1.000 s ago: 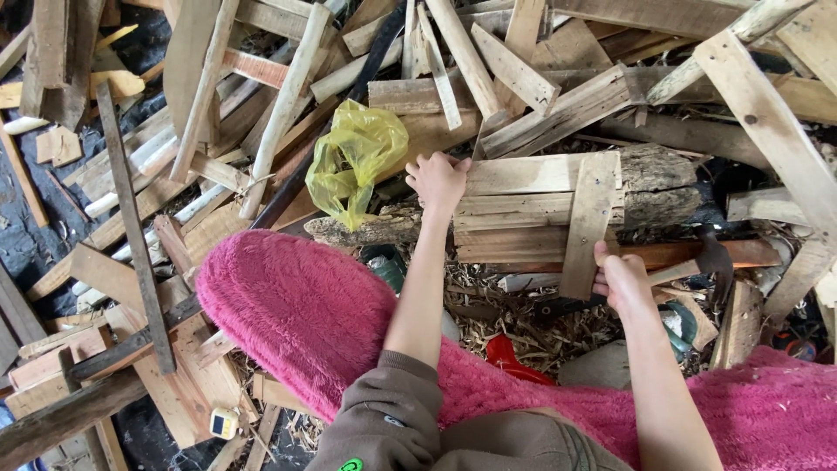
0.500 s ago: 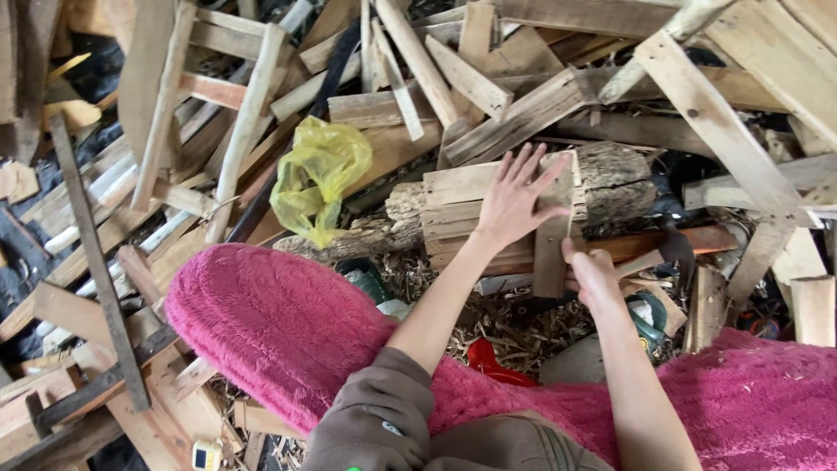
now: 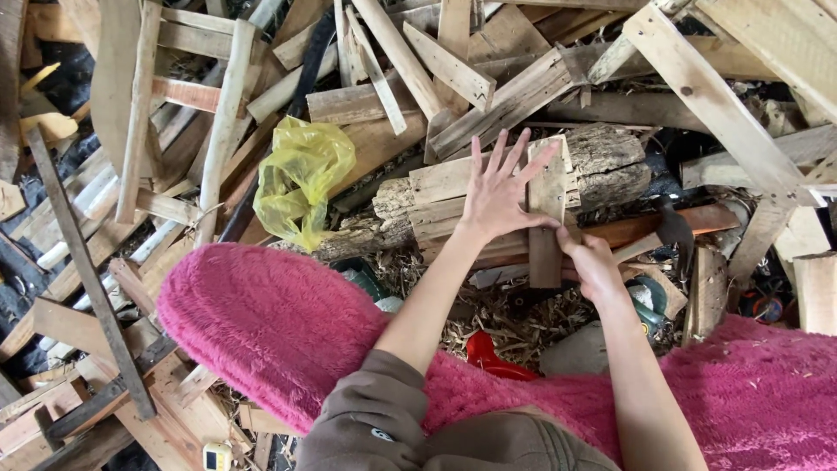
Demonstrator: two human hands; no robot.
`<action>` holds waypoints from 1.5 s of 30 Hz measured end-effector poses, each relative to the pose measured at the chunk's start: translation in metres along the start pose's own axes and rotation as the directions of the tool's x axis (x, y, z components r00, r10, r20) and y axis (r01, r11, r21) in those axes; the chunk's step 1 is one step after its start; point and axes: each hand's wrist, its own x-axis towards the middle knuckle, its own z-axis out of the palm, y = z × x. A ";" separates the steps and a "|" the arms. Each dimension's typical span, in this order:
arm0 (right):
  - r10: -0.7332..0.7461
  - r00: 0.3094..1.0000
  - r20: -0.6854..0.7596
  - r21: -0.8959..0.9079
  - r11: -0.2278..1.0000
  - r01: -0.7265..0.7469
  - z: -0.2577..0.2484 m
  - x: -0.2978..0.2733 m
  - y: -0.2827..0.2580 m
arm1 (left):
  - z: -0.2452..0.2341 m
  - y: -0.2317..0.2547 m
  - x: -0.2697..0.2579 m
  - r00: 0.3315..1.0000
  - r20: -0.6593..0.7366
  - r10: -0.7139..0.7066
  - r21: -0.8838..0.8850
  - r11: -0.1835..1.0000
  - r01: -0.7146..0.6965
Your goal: Assembling wooden slats onto a base using a hammer and nails
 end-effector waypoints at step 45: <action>-0.848 0.530 0.008 -0.520 0.449 0.727 -0.016 -0.110 -0.097 | 0.029 -0.020 0.009 0.969 -0.240 -0.055 -0.206 0.979 0.004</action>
